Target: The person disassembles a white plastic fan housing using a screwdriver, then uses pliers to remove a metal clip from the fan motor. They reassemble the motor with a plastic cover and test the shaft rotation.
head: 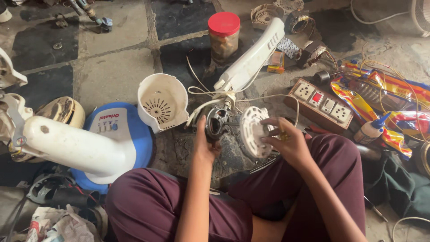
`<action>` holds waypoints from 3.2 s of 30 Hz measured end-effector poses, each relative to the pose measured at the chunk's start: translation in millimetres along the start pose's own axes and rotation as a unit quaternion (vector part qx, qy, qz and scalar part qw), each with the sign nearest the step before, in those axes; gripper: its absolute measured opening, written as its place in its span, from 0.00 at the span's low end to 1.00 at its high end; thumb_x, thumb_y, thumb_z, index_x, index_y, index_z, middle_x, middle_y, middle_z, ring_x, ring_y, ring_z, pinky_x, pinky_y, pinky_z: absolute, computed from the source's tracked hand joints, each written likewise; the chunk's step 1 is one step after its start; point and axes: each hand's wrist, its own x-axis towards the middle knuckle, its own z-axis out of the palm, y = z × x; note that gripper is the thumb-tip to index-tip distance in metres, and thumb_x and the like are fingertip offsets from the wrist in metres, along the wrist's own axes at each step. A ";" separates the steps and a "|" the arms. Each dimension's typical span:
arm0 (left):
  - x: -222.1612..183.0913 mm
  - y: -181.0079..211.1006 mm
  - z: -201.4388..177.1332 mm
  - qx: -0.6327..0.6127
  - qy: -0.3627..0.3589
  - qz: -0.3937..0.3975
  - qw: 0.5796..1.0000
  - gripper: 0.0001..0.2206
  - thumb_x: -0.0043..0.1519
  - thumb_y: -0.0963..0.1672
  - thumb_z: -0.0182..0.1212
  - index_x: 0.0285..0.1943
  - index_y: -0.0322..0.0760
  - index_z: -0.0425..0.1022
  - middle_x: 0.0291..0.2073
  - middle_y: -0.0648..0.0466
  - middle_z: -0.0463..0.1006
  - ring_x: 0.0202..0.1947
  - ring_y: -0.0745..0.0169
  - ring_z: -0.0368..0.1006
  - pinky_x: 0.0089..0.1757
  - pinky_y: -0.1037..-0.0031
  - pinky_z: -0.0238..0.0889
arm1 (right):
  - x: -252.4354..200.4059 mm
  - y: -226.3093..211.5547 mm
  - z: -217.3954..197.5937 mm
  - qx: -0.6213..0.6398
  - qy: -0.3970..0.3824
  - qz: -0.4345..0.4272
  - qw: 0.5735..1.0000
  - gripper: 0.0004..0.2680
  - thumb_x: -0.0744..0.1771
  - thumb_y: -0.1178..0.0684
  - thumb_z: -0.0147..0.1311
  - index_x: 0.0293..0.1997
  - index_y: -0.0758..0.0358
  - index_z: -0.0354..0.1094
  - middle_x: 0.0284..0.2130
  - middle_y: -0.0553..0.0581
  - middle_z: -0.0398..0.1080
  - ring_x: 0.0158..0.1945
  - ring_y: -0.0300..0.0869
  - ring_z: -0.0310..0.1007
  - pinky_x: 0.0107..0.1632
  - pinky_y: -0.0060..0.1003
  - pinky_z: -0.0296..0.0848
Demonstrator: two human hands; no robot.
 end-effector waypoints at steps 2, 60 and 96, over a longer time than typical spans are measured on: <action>-10.8 -9.4 2.2 -0.043 -0.023 -0.021 0.999 0.29 0.50 0.65 0.64 0.39 0.43 0.77 0.25 0.57 0.74 0.20 0.67 0.64 0.23 0.77 0.54 | 3.9 -1.3 10.5 -0.013 0.000 -0.081 0.997 0.16 0.61 0.66 0.64 0.54 0.66 0.72 0.49 0.54 0.72 0.50 0.36 0.72 0.51 0.30 0.72; -33.3 -89.6 -3.0 -0.234 -0.251 0.065 0.937 0.35 0.68 0.63 0.58 0.65 0.31 0.77 0.41 0.51 0.80 0.32 0.64 0.74 0.27 0.76 0.65 | -5.7 18.7 69.2 0.182 0.045 0.136 0.973 0.17 0.62 0.65 0.64 0.55 0.68 0.65 0.39 0.54 0.76 0.40 0.34 0.76 0.41 0.29 0.77; -61.0 -88.5 7.2 -0.149 -0.050 -0.007 0.988 0.26 0.50 0.61 0.67 0.48 0.47 0.80 0.31 0.60 0.78 0.26 0.72 0.70 0.30 0.78 0.63 | 7.9 62.3 -17.0 -0.163 0.055 0.136 0.976 0.15 0.62 0.63 0.60 0.55 0.70 0.72 0.36 0.60 0.75 0.32 0.40 0.73 0.35 0.34 0.71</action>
